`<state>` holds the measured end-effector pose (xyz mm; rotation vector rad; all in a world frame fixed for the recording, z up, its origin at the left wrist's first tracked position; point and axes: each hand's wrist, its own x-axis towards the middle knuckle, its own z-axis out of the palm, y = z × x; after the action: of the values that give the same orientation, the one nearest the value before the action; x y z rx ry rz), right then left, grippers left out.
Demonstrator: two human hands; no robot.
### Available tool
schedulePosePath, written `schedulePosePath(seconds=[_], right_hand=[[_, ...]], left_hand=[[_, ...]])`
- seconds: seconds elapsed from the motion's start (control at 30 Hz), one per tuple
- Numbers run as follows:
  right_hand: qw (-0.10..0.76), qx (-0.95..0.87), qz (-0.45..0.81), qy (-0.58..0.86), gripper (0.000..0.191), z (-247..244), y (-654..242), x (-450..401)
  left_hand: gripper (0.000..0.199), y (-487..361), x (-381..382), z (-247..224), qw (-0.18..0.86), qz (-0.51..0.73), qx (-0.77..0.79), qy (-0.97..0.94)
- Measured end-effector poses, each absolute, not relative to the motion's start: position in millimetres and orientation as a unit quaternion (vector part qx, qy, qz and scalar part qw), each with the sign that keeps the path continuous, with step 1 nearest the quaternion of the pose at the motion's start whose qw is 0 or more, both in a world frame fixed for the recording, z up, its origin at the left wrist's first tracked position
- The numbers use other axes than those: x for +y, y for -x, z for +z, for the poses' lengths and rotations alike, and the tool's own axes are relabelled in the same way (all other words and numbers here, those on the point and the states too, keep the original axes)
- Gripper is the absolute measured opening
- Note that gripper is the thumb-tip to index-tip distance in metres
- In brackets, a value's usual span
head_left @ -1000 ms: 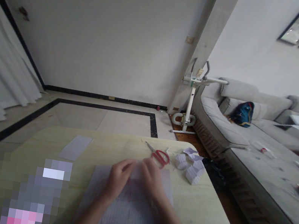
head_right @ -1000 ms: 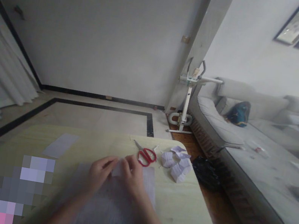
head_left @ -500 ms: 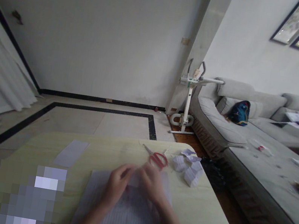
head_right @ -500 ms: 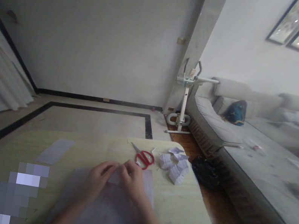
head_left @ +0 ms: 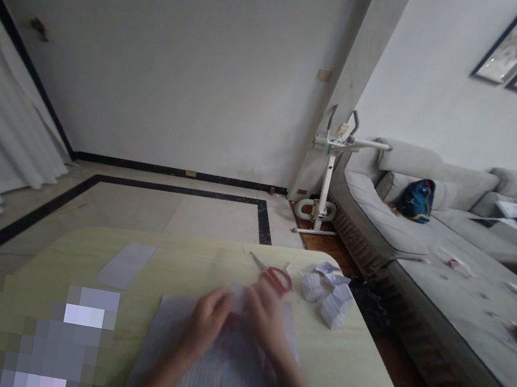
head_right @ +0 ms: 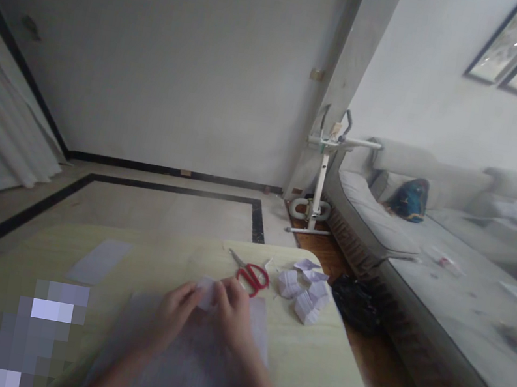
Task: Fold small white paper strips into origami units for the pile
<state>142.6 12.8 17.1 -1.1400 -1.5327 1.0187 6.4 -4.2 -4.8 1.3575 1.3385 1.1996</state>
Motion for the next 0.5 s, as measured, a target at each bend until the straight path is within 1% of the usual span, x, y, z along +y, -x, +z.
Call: schedulePosePath(seconds=[0.13,0.27,0.4,0.5], right_hand=[[0.446,-0.628,0.429,0.472,0.028,15.4,-140.4,11.5],[0.421,-0.655,0.413,0.473,0.031,13.2,-139.6,10.8],[0.391,-0.689,0.392,0.468,0.032,12.9,-138.8,9.5],[0.392,-0.687,0.390,0.471,0.030,13.7,-138.6,8.5]], left_hand=[[0.034,-6.0,-5.1,-4.6,0.397,0.487,0.540,-0.560],[0.035,-6.9,-3.4,-6.1,0.371,0.511,0.544,-0.552],[0.035,-5.7,-1.1,-6.2,0.361,0.517,0.547,-0.550],[0.035,-4.8,-0.6,-7.3,0.363,0.519,0.544,-0.550]])
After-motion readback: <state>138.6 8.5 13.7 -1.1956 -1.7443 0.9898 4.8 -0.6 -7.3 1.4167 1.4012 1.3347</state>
